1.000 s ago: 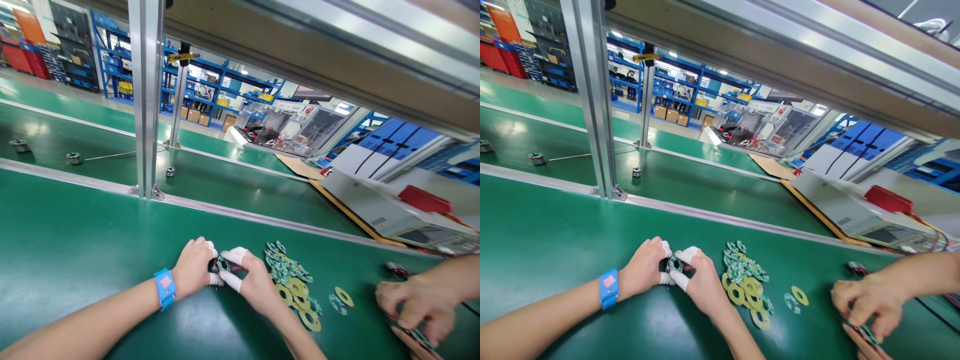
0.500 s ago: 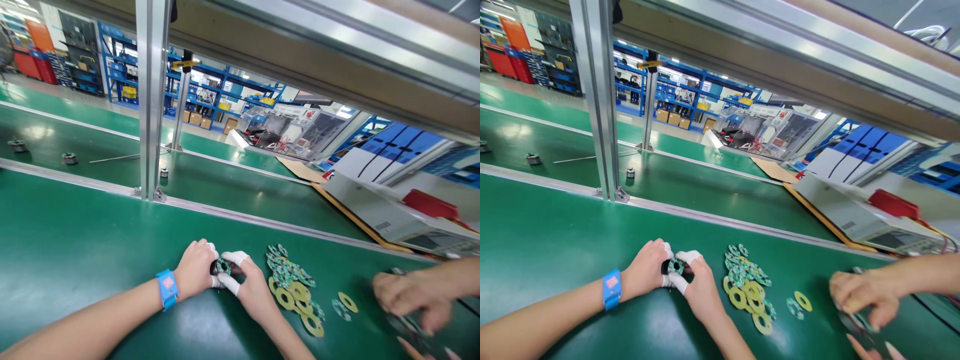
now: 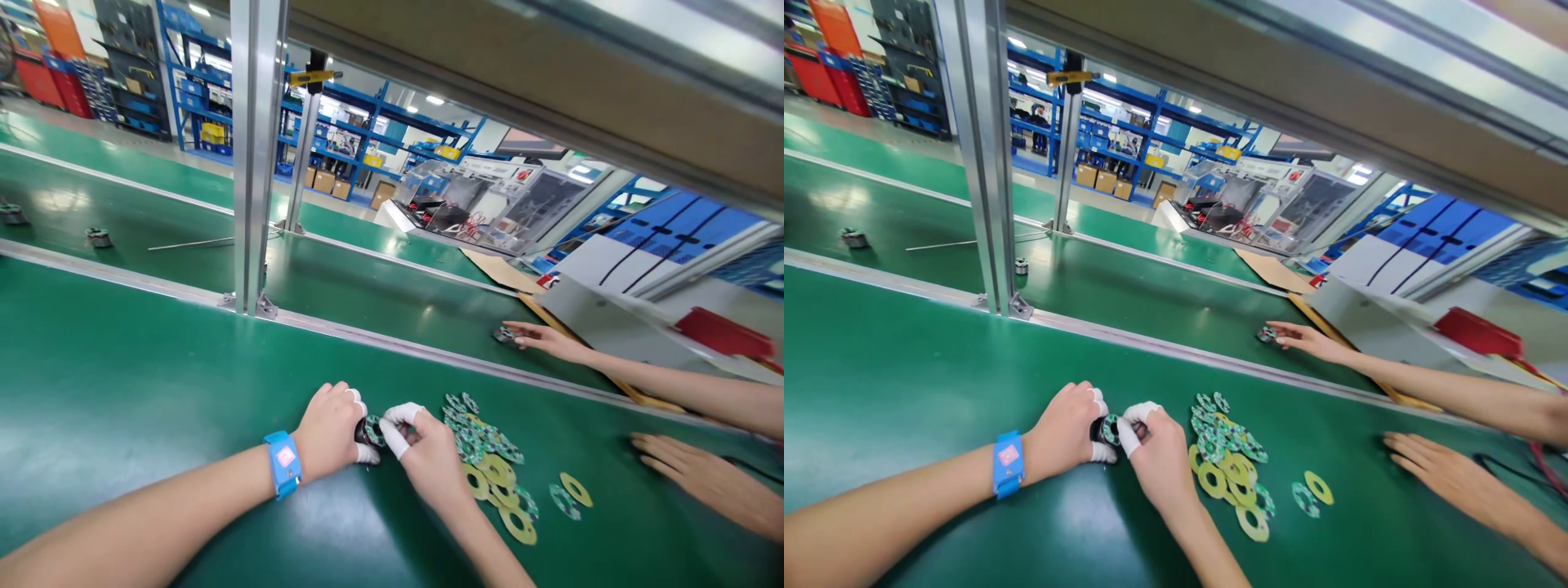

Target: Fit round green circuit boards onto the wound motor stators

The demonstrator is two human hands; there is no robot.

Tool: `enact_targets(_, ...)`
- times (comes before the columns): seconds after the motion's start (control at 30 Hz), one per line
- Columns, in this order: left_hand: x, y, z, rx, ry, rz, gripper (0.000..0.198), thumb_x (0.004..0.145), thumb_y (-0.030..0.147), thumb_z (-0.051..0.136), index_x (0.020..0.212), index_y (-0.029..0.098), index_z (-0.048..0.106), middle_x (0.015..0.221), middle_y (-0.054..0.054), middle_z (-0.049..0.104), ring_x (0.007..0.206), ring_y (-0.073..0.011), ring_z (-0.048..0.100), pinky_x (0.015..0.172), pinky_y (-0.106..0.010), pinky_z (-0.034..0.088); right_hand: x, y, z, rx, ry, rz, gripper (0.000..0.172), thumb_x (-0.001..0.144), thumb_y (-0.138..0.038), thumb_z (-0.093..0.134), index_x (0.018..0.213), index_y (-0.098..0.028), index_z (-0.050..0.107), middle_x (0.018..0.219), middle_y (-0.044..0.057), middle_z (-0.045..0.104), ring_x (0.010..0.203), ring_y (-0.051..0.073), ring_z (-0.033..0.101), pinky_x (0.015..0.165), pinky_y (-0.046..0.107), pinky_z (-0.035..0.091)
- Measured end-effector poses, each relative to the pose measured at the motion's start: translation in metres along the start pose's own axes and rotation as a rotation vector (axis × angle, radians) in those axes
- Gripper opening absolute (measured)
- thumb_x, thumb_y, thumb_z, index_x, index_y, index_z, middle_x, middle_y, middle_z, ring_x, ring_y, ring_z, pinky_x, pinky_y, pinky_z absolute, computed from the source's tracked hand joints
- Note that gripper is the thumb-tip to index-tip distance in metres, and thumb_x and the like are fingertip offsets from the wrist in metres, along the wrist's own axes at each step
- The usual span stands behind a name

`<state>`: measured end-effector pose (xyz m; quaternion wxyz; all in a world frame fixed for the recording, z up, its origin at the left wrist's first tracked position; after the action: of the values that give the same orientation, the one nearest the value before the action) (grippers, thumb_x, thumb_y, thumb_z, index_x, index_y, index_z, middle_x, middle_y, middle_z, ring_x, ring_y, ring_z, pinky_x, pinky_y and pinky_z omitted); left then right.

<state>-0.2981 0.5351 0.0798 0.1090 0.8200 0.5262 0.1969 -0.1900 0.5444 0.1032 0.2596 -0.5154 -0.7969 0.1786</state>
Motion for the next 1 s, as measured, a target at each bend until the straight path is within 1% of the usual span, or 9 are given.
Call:
enact_targets(0.27, 0.0, 0.0, 0.002, 0.004, -0.02, -0.004, 0.045, 0.059, 0.057, 0.073, 0.074, 0.017, 0.061, 0.079, -0.003, 0.059, 0.081, -0.0209, 0.052, 0.065, -0.032, 0.034, -0.005, -0.006, -0.002, -0.024, 0.073, -0.077, 0.017, 0.078, -0.024, 0.049, 0.066, -0.018, 0.06, 0.06, 0.002, 0.057, 0.054, 0.015, 0.051, 0.051, 0.026, 0.04)
enact_targets(0.4, 0.0, 0.001, 0.002, 0.009, -0.019, 0.006, 0.043, 0.059, 0.056, 0.074, 0.071, 0.017, 0.061, 0.077, -0.003, 0.059, 0.08, -0.021, 0.052, 0.066, -0.031, 0.035, -0.005, -0.006, 0.001, 0.01, 0.07, -0.083, 0.017, 0.078, -0.026, 0.05, 0.066, -0.018, 0.06, 0.061, 0.002, 0.056, 0.055, 0.015, 0.051, 0.052, 0.026, 0.041)
enact_targets(0.53, -0.001, 0.0, -0.002, -0.008, -0.028, -0.002, 0.044, 0.06, 0.057, 0.072, 0.072, 0.017, 0.061, 0.077, -0.004, 0.058, 0.082, -0.0224, 0.052, 0.068, -0.032, 0.038, -0.003, 0.006, 0.003, 0.109, 0.019, 0.005, 0.016, 0.078, -0.029, 0.053, 0.069, -0.018, 0.061, 0.065, 0.003, 0.057, 0.058, 0.016, 0.052, 0.055, 0.028, 0.043)
enact_targets(0.63, -0.003, -0.001, -0.012, -0.079, -0.058, -0.027, 0.055, 0.056, 0.062, 0.07, 0.084, 0.016, 0.062, 0.083, -0.007, 0.058, 0.084, -0.025, 0.051, 0.071, -0.035, 0.042, -0.005, 0.023, 0.005, 0.358, -0.064, 0.149, 0.025, 0.075, -0.036, 0.057, 0.089, -0.017, 0.064, 0.079, 0.007, 0.062, 0.071, 0.019, 0.058, 0.062, 0.031, 0.049)
enact_targets(0.7, -0.005, 0.002, -0.024, -0.134, -0.044, -0.022, 0.052, 0.06, 0.051, 0.071, 0.095, 0.014, 0.06, 0.091, -0.009, 0.057, 0.087, -0.0252, 0.05, 0.076, -0.035, 0.043, -0.007, 0.028, 0.01, 0.521, -0.176, 0.215, 0.039, 0.072, -0.038, 0.061, 0.105, -0.016, 0.061, 0.089, 0.009, 0.063, 0.083, 0.022, 0.06, 0.07, 0.034, 0.052)
enact_targets(0.73, -0.005, 0.005, -0.029, -0.153, -0.03, -0.006, 0.044, 0.064, 0.04, 0.069, 0.098, 0.013, 0.059, 0.094, -0.009, 0.057, 0.09, -0.0245, 0.05, 0.078, -0.034, 0.043, -0.009, 0.027, 0.013, 0.578, -0.24, 0.228, 0.044, 0.071, -0.037, 0.064, 0.11, -0.016, 0.059, 0.093, 0.009, 0.063, 0.088, 0.022, 0.06, 0.074, 0.035, 0.052)
enact_targets(0.83, -0.008, 0.015, -0.037, -0.181, -0.02, 0.03, 0.027, 0.07, 0.013, 0.056, 0.097, 0.015, 0.058, 0.097, -0.008, 0.056, 0.092, -0.0213, 0.049, 0.081, -0.03, 0.043, -0.012, 0.02, 0.019, 0.672, -0.343, 0.22, 0.05, 0.068, -0.033, 0.067, 0.115, -0.019, 0.057, 0.105, 0.01, 0.062, 0.095, 0.022, 0.059, 0.083, 0.037, 0.05)
enact_targets(0.9, -0.009, 0.016, -0.035, -0.198, -0.044, 0.004, 0.025, 0.07, 0.011, 0.054, 0.094, 0.015, 0.058, 0.095, -0.007, 0.056, 0.09, -0.0207, 0.05, 0.079, -0.03, 0.043, -0.012, 0.017, 0.019, 0.68, -0.308, 0.203, 0.048, 0.068, -0.033, 0.067, 0.113, -0.019, 0.058, 0.107, 0.01, 0.061, 0.095, 0.023, 0.059, 0.084, 0.038, 0.05)
enact_targets(1.0, -0.009, 0.012, -0.024, -0.229, -0.088, -0.045, 0.022, 0.068, 0.022, 0.063, 0.088, 0.015, 0.058, 0.09, -0.006, 0.057, 0.085, -0.0206, 0.052, 0.074, -0.03, 0.043, -0.013, 0.015, 0.019, 0.606, -0.205, 0.174, 0.043, 0.066, -0.029, 0.068, 0.107, -0.018, 0.06, 0.104, 0.01, 0.061, 0.092, 0.023, 0.06, 0.08, 0.037, 0.052)
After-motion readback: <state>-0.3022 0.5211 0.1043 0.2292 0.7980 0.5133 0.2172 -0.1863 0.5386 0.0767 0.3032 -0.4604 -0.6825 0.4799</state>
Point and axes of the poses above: each hand's wrist, its own x-axis towards the middle knuckle, its own z-axis out of the palm, y = z × x, the point moved 8 cm from there along x, towards the middle knuckle
